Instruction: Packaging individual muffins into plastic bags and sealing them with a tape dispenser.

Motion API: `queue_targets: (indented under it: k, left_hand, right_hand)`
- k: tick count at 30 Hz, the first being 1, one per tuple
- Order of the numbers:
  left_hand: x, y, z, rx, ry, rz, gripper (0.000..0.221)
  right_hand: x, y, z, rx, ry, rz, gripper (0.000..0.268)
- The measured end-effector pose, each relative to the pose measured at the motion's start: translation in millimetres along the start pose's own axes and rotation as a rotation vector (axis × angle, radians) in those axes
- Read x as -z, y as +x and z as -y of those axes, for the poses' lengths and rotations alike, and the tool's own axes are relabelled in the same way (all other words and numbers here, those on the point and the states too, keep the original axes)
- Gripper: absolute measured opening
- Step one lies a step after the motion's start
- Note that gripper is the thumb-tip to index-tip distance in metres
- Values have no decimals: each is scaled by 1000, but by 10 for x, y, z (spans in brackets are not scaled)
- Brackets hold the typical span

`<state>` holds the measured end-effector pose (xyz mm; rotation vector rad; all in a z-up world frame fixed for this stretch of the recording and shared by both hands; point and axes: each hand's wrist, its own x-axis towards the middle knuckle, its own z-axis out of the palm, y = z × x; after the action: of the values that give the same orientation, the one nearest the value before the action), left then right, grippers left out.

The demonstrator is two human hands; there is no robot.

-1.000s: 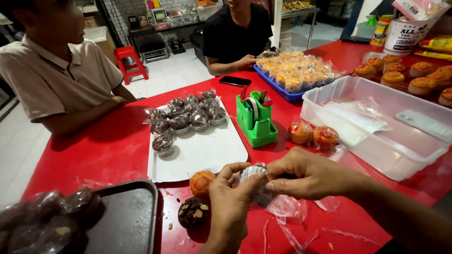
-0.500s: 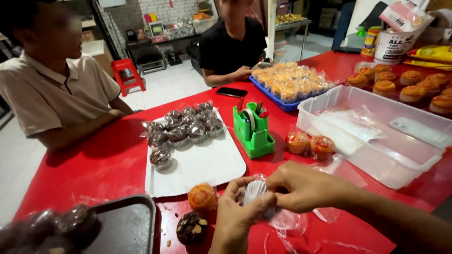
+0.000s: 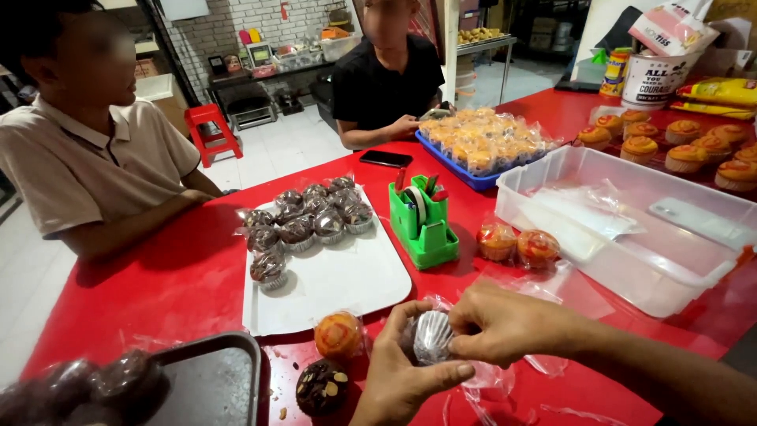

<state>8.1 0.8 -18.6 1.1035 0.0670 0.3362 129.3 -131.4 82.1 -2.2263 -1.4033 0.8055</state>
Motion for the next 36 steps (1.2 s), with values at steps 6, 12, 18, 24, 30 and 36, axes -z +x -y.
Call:
queue_targets:
  k: [6,12,18,24,30,36]
  left_hand:
    - [108,33,83,-21,88,-16,62]
    - [89,8,111,-90,187,-76,46]
    - [-14,-101,-71,-152,269,-256,46]
    - [-33,-214,-172,-66,-15,-321,50]
    - [-78,-265,-247,22,-214,-363,53]
    - [-66,-264,-299,4,-193,-348,48]
  right_hand:
    - [3,-9,-25,-50,71,36,25]
    - [-90,37,-168,58,-17,24,24]
    - [-88,39,-157,116,-310,-40,38]
    - [-93,-13,-208,207,-221,-191,48]
    - [-132,-89,-221,320,219,-70,26]
    - [-118,-86,-279,188,264,-95,15]
